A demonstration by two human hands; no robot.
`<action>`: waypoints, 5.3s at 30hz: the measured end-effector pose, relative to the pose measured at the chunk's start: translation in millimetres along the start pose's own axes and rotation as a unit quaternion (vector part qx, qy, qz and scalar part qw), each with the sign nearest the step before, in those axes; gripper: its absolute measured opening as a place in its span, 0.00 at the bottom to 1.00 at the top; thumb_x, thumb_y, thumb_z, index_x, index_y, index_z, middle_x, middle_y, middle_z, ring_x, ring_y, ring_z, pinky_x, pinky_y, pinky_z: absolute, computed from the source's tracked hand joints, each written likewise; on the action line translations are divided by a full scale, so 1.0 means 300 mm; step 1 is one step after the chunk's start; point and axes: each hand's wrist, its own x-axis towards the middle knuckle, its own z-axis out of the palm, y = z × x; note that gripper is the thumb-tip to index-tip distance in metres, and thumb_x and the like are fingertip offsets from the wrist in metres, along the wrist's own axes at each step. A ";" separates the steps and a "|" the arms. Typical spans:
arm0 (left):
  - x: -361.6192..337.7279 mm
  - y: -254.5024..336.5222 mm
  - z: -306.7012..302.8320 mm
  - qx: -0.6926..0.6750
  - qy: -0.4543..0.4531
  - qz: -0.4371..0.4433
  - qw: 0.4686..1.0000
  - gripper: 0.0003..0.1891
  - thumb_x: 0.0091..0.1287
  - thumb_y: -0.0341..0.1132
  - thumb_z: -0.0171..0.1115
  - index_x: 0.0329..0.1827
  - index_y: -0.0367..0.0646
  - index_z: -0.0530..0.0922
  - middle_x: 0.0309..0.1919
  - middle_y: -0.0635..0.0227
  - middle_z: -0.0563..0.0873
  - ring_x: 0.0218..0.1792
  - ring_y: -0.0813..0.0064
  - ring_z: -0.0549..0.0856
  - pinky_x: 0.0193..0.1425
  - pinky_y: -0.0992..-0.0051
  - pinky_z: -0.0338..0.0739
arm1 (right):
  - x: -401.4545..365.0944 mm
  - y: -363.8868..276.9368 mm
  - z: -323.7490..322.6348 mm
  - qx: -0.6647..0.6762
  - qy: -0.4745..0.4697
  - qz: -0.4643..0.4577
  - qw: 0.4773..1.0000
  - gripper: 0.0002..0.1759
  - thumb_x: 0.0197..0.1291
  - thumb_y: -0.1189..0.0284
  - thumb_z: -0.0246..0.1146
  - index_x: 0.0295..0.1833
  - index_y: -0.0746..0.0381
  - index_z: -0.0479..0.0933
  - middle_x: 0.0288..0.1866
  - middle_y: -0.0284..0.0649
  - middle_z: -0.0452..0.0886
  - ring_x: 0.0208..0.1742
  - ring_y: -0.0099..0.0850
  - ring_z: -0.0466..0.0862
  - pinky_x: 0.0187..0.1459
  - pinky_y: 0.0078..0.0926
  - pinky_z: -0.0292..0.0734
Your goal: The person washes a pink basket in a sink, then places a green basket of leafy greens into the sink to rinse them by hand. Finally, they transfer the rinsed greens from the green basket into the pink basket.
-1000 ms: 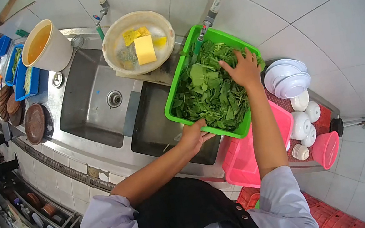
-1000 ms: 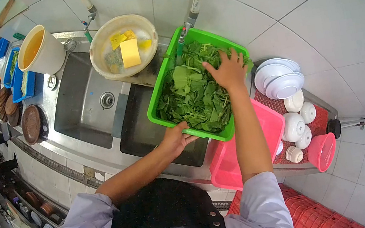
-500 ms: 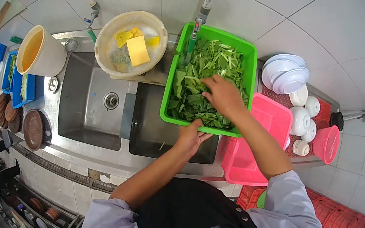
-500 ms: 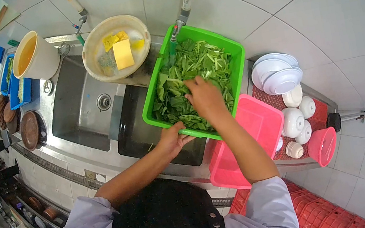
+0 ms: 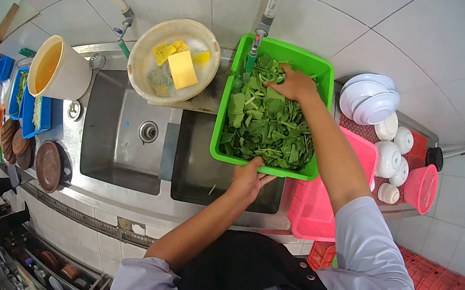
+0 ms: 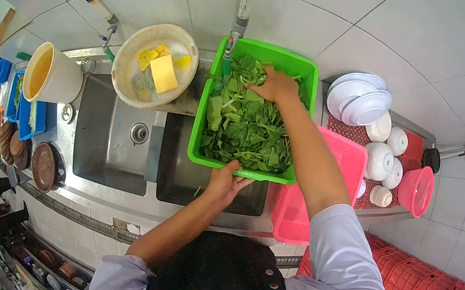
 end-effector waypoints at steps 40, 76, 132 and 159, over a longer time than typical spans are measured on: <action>0.047 -0.085 -0.030 -0.058 0.002 0.000 0.998 0.15 0.71 0.26 0.59 0.58 0.34 0.71 0.56 0.54 0.84 0.54 0.53 0.88 0.64 0.43 0.84 | 0.145 0.053 0.340 0.034 0.167 -0.118 0.978 0.24 0.75 0.57 0.57 0.69 0.57 0.76 0.84 0.46 0.62 0.82 0.54 0.60 0.77 0.70 0.50; -0.030 -0.023 0.038 -0.030 0.014 -0.005 0.999 0.17 0.73 0.26 0.56 0.64 0.41 0.71 0.59 0.59 0.83 0.56 0.56 0.88 0.66 0.45 0.83 | -0.368 -0.361 -0.080 -0.018 0.108 -0.205 0.973 0.17 0.67 0.74 0.58 0.57 0.59 0.84 0.52 0.48 0.85 0.56 0.48 0.85 0.59 0.50 0.78; 0.046 -0.073 0.002 -0.011 0.051 -0.032 0.998 0.27 0.72 0.34 0.60 0.72 0.51 0.63 0.56 0.68 0.80 0.54 0.64 0.88 0.64 0.52 0.85 | -0.319 -0.068 -0.024 0.001 0.182 -0.124 0.975 0.46 0.56 0.55 0.76 0.76 0.62 0.67 0.76 0.56 0.67 0.79 0.56 0.65 0.72 0.60 0.66; 0.107 -0.106 -0.029 -0.015 0.044 -0.058 0.997 0.21 0.73 0.35 0.61 0.67 0.51 0.67 0.53 0.70 0.78 0.55 0.67 0.85 0.66 0.54 0.83 | -0.422 -0.008 0.043 0.004 0.134 0.012 0.991 0.48 0.62 0.50 0.71 0.85 0.41 0.57 0.85 0.53 0.54 0.86 0.59 0.51 0.77 0.76 0.43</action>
